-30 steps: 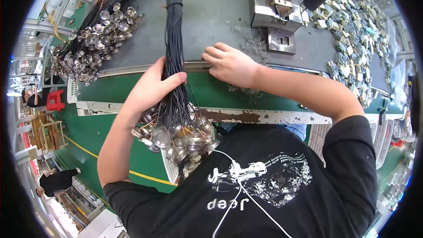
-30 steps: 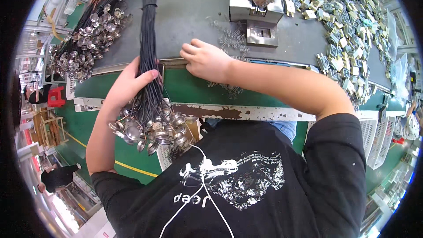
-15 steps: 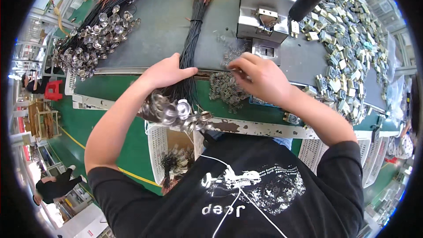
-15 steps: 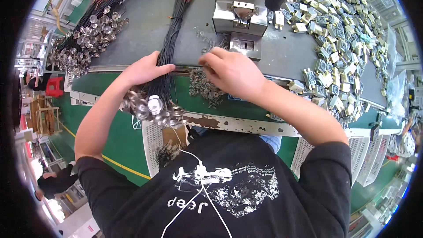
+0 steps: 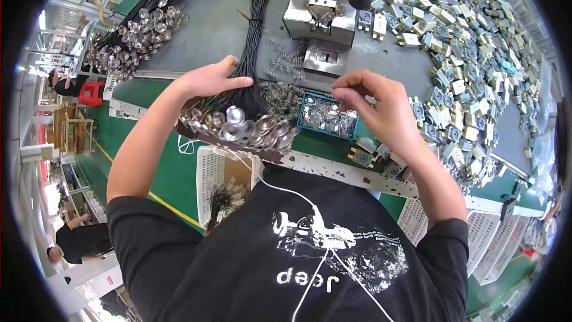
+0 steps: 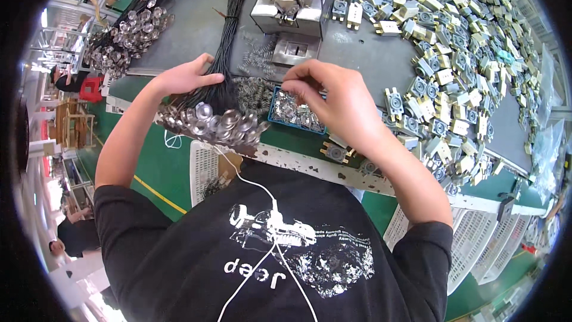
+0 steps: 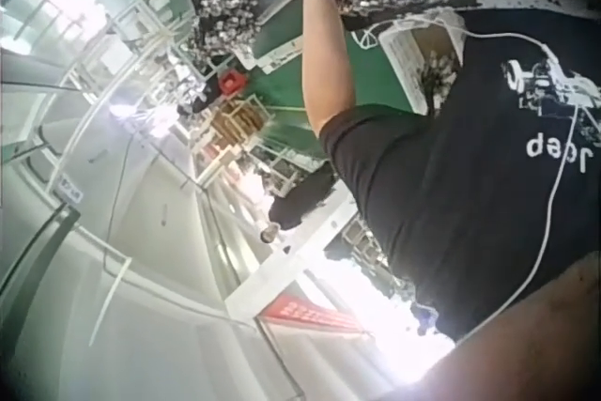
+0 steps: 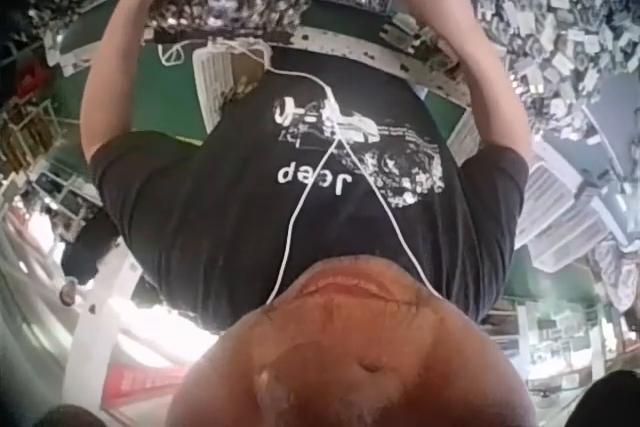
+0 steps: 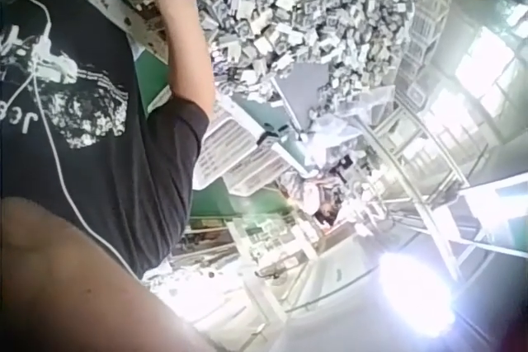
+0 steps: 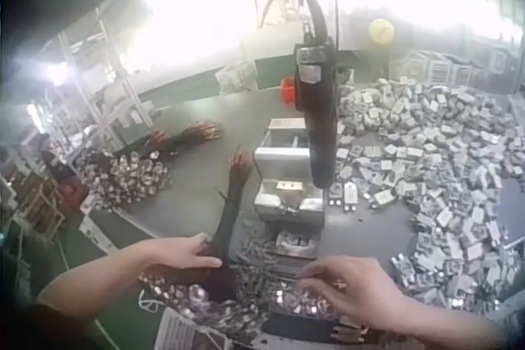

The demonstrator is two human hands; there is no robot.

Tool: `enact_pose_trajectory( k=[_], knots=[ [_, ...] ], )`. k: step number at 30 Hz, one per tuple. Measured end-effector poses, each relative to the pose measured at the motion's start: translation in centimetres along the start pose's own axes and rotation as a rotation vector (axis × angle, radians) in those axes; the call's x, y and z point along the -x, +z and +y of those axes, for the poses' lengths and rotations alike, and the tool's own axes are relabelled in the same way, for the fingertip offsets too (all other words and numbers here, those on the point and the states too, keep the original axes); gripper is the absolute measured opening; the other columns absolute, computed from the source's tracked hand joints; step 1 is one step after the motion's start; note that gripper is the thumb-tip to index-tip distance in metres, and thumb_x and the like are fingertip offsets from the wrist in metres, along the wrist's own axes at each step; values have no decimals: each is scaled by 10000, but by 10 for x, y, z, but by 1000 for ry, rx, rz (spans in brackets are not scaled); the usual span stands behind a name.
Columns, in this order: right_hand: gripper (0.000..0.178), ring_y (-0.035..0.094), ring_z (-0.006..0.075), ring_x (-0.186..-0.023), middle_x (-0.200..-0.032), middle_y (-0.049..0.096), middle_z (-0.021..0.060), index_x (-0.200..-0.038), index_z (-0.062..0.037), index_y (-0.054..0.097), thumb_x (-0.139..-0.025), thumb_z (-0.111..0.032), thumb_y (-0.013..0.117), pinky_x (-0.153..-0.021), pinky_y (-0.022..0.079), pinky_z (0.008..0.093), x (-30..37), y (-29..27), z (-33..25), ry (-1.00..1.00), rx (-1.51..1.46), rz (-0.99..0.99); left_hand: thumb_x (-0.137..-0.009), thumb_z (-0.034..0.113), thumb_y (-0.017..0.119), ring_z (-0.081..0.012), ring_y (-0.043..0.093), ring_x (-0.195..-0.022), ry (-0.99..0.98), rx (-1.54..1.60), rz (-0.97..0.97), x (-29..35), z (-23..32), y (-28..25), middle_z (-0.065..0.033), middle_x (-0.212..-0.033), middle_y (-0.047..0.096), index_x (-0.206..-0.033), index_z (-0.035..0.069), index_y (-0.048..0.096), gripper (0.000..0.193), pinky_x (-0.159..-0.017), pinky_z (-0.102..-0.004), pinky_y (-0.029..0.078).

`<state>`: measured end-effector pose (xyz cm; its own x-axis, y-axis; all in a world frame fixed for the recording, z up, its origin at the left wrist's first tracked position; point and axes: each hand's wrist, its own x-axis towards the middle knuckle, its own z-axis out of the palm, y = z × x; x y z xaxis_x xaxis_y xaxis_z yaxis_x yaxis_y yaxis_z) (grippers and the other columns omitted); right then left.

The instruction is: Assembling and processing large bundles of electrical wire harnesses at a factory workstation.

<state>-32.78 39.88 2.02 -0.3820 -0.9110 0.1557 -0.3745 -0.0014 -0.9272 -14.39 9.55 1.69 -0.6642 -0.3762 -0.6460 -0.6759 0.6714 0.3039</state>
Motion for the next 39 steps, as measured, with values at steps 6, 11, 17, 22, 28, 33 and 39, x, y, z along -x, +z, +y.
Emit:
enact_pose_trajectory(
  k=[6,11,17,22,28,33,39],
  knots=[
    [206,688,125,-851,-938,729,92,-1121,15,682,-926,-54,685,-792,540,271,12,9,7,91,31,-3,-871,621,671,-282,614,-1059,-9,-59,65,-3,6,2,-233,-1119,632,-1489,-36,323,967,-946,-372,466],
    [216,685,117,-874,-948,734,76,-1124,13,685,-925,-72,695,-799,533,268,9,31,15,199,20,-23,-820,561,734,-299,592,-1228,207,-28,93,2,11,-8,-290,-1334,577,-1540,-51,225,1074,-1058,-362,435],
    [191,697,122,-865,-940,729,75,-1110,33,682,-925,-16,671,-808,567,267,4,57,28,278,-25,9,-857,469,704,-417,613,-1158,225,-211,54,-11,-14,-13,-307,-1281,600,-1571,17,182,993,-1012,-422,475],
    [156,687,104,-824,-885,726,65,-1077,36,687,-928,-1,659,-749,558,253,0,60,18,353,-45,39,-864,450,713,-411,643,-980,378,-276,87,-15,-4,-17,-264,-1064,667,-1587,120,207,942,-874,-442,492],
    [99,701,130,-893,-948,734,85,-1004,26,688,-918,-25,690,-797,559,271,-5,63,12,174,27,29,-881,338,710,-336,649,-1053,695,-392,482,5,7,-17,-160,-1130,658,-1331,81,568,538,-899,-430,519],
    [218,688,138,-980,-1002,730,114,-1131,20,590,-934,-22,674,-858,546,277,-23,67,-12,190,-288,68,-790,124,777,-284,671,-883,1013,92,472,39,68,10,-99,-1046,658,-1169,73,633,409,-770,-365,548],
    [317,675,143,-1010,-1034,724,147,-1231,8,489,-960,-30,649,-909,537,296,-30,53,-8,262,-541,-40,-773,81,779,-277,683,-805,1131,-91,692,30,75,14,-79,-913,697,-988,68,691,233,-708,-363,544]
  ],
)
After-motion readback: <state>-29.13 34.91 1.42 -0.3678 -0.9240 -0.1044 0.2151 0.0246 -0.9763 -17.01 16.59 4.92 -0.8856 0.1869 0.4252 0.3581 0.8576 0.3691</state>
